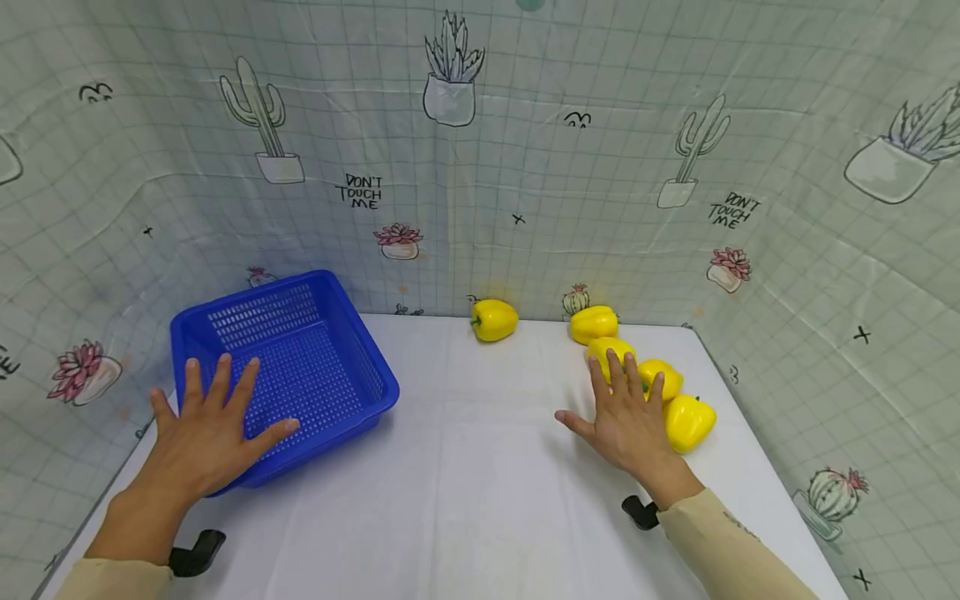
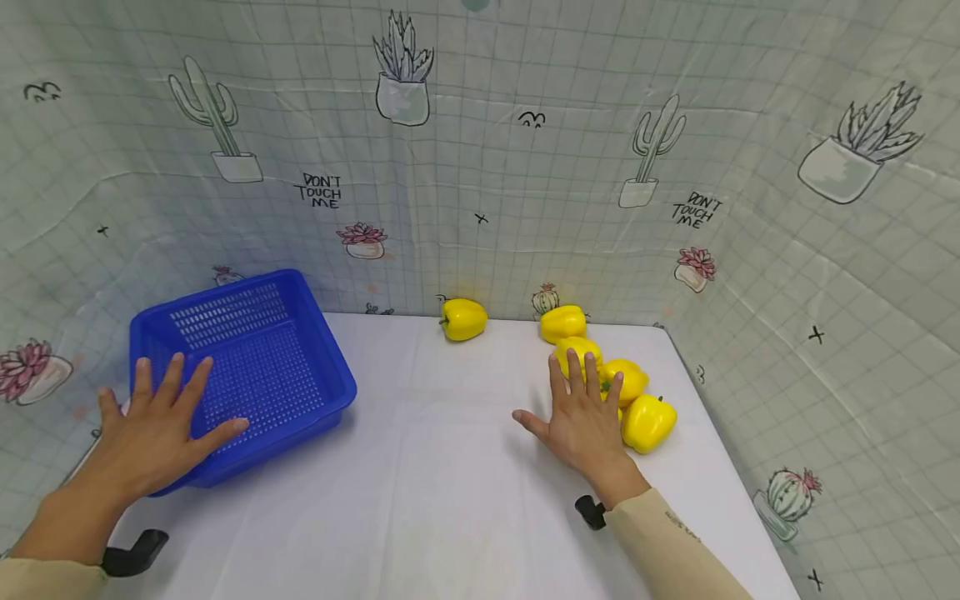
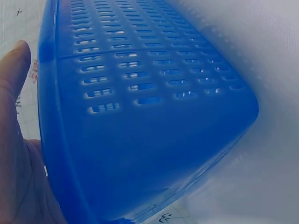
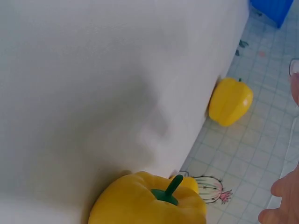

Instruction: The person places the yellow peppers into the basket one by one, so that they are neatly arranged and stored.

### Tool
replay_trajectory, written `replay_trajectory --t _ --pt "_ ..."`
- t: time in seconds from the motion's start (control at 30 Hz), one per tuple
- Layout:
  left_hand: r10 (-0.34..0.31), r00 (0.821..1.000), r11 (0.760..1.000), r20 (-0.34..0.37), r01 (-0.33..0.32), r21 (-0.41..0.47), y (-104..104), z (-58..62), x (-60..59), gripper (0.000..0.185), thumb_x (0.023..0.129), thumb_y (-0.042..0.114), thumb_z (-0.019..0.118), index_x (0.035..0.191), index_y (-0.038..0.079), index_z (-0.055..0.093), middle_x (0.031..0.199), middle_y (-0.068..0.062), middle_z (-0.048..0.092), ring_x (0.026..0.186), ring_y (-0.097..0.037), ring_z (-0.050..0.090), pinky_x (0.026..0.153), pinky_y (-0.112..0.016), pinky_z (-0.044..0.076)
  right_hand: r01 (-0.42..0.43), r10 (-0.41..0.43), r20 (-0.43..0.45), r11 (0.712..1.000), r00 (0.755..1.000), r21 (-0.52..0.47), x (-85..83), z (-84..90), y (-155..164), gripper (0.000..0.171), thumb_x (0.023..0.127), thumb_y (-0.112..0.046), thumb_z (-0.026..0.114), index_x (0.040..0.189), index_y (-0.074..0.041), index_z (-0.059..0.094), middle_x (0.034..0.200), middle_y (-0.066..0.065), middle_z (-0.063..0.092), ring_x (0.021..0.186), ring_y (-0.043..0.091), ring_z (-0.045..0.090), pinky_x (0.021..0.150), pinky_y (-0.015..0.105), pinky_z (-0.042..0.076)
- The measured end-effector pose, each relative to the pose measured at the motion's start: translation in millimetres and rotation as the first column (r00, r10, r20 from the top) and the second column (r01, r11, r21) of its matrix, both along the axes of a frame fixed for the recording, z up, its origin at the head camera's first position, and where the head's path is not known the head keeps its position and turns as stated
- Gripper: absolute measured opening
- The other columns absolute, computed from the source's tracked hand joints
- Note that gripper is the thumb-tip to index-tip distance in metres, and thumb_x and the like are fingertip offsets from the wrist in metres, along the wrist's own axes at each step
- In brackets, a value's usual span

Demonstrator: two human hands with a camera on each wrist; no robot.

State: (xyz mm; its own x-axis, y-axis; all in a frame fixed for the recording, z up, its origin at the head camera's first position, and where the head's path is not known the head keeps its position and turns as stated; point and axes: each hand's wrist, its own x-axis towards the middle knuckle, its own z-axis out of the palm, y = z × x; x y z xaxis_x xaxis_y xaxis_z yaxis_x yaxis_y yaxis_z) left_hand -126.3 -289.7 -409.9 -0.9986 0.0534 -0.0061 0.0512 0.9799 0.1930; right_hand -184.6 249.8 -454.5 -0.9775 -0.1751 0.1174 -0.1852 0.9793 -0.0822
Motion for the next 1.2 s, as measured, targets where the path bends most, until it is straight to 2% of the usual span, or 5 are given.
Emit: replay_trajectory --t 0.23,0.5,0.7,0.97,1.2 --pt "0.014 1.0 1.0 -0.026 -0.014 0.001 -2.4 -1.2 2.5 0.112 0.097 0.079 0.047 0.17 0.007 0.003 0.168 -0.041 0.001 0.15 -0.067 -0.017 0.104 -0.094 -0.011 -0.005 0.005 0.005 1.0 1.0 -0.009 -3.2 2.2 -2.8 0.111 0.093 -0.085 0.047 0.17 -0.01 0.018 0.175 0.026 0.014 0.162 0.049 0.006 0.123 0.079 -0.002" --pt "0.024 1.0 1.0 -0.015 -0.024 0.004 -5.0 -1.1 5.3 0.112 0.097 0.08 0.046 0.169 0.006 0.004 0.167 -0.042 -0.001 0.15 -0.066 -0.018 0.103 -0.095 -0.009 -0.016 0.017 0.029 0.999 0.999 -0.042 -8.1 5.9 -14.6 0.111 0.094 -0.083 0.048 0.17 -0.009 0.017 0.176 0.023 0.011 0.163 0.046 0.002 0.123 0.078 -0.007" --pt "0.035 0.999 0.999 -0.023 -0.035 0.009 -8.0 -2.9 7.4 0.112 0.097 0.079 0.047 0.169 0.004 0.004 0.167 -0.043 0.001 0.148 -0.069 -0.016 0.101 -0.096 -0.009 -0.037 0.037 -0.002 0.999 0.999 -0.024 -15.3 7.1 -30.7 0.108 0.095 -0.079 0.052 0.169 -0.008 0.021 0.176 0.024 0.014 0.163 0.047 0.007 0.123 0.079 -0.002" --pt "0.087 0.996 0.995 -0.003 -0.087 0.038 -8.3 -7.5 17.7 0.119 0.097 0.079 0.048 0.164 -0.012 0.008 0.161 -0.05 -0.001 0.147 -0.07 -0.016 0.104 -0.092 -0.016 -0.099 0.099 -0.002 0.994 0.995 -0.041 -28.2 10.5 -69.9 0.105 0.096 -0.078 0.051 0.17 -0.01 0.018 0.177 0.019 0.011 0.165 0.041 0.004 0.126 0.076 0.0" --pt "0.157 0.987 0.983 0.025 -0.159 0.093 -2.1 -17.8 25.0 0.126 0.098 0.078 0.047 0.154 -0.026 0.006 0.154 -0.059 -0.003 0.143 -0.077 -0.007 0.109 -0.091 0.001 -0.184 0.185 0.021 0.982 0.982 -0.037 -33.4 14.8 -121.3 0.103 0.098 -0.078 0.047 0.17 -0.011 0.018 0.178 0.017 0.009 0.165 0.038 0.005 0.128 0.073 0.001"
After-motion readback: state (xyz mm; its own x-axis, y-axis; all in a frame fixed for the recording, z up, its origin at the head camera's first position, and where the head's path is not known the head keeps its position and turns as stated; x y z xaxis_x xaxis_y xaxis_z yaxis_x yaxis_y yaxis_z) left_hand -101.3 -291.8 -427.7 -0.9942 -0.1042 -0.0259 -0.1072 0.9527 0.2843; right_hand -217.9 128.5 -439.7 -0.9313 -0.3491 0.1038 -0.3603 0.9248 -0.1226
